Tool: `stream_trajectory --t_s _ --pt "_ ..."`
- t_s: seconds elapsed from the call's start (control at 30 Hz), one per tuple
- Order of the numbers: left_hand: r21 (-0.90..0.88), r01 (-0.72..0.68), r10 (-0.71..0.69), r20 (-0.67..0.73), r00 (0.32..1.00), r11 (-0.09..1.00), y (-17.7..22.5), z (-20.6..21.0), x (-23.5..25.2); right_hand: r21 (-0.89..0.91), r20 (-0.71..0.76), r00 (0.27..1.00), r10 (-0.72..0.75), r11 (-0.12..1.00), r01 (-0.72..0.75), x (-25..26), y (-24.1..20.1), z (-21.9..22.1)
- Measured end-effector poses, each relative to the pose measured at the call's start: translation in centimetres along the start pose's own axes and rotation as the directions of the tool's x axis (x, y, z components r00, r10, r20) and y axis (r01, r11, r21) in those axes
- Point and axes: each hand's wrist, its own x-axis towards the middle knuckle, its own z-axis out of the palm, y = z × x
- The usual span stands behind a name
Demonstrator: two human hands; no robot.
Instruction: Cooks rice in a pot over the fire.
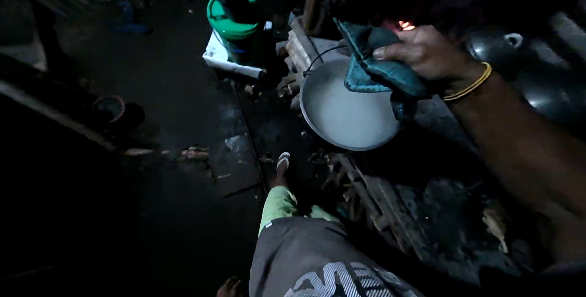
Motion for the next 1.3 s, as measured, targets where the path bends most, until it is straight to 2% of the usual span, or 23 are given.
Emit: stream_trajectory --t_s 0.1,0.27,0.43,0.53,0.6,0.7,0.8,0.9,0.97,1.0,1.1,1.17,1.23,1.3 --pt "-0.084 0.046 -0.047 -0.011 0.999 0.995 -1.2 1.7 -3.4 -0.034 0.146 0.988 -0.042 0.998 0.047 -0.3 0.3 3.8" --pt "-0.179 0.035 -0.047 -0.062 0.997 0.983 -2.7 1.6 -4.7 0.066 0.270 0.963 -0.003 0.998 -0.016 -1.0 1.0 10.6" --pt "-0.294 0.036 -0.068 -0.100 0.993 0.955 -5.4 0.2 -4.6 0.153 0.235 0.955 0.183 0.963 -0.222 -1.1 2.8 18.3" --pt "-0.310 0.072 -0.097 -0.066 0.993 0.948 -7.7 -0.6 -5.0 0.184 0.200 0.928 0.315 0.918 -0.351 -1.3 4.4 22.6" --pt "-0.266 0.079 -0.091 -0.036 0.995 0.961 -10.0 -2.0 -3.5 0.121 0.154 0.918 0.365 0.915 -0.384 -1.7 6.0 25.1" --pt "-0.248 0.096 -0.112 -0.051 0.992 0.964 -12.2 -4.1 0.7 -0.157 0.093 0.914 0.395 0.912 -0.379 -1.8 9.4 27.8" --pt "-0.279 0.105 -0.154 -0.161 0.975 0.955 -9.8 -7.8 3.4 -0.421 0.092 0.901 0.424 0.836 -0.351 -1.4 13.0 31.7" --pt "-0.235 0.070 -0.106 -0.140 0.984 0.969 -5.9 -8.8 7.5 -0.530 0.060 0.873 0.483 0.757 -0.382 -0.9 16.3 35.3" --pt "-0.107 0.038 -0.051 -0.122 0.991 0.994 -3.9 -8.4 11.0 -0.467 0.012 0.870 0.493 0.772 -0.431 -0.8 18.6 37.7" --pt "-0.014 0.051 -0.052 -0.106 0.993 0.999 -2.4 -8.2 12.3 -0.387 -0.017 0.842 0.539 0.773 -0.503 -0.8 19.7 38.8" --pt "0.240 0.185 -0.173 -0.070 0.982 0.953 2.4 -7.5 14.5 -0.060 -0.068 0.698 0.713 0.696 -0.716 -1.1 22.8 41.1" --pt "0.344 0.244 -0.226 -0.091 0.970 0.907 3.2 -6.1 16.0 0.023 -0.096 0.669 0.737 0.674 -0.739 -1.5 25.3 42.4" --pt "0.411 0.259 -0.219 -0.142 0.965 0.874 2.7 -4.7 17.4 -0.082 -0.103 0.687 0.719 0.682 -0.727 -2.0 26.6 43.2" --pt "0.454 0.264 -0.213 -0.160 0.964 0.851 2.2 -3.8 17.8 -0.327 -0.035 0.724 0.689 0.676 -0.660 -2.7 27.5 43.6"
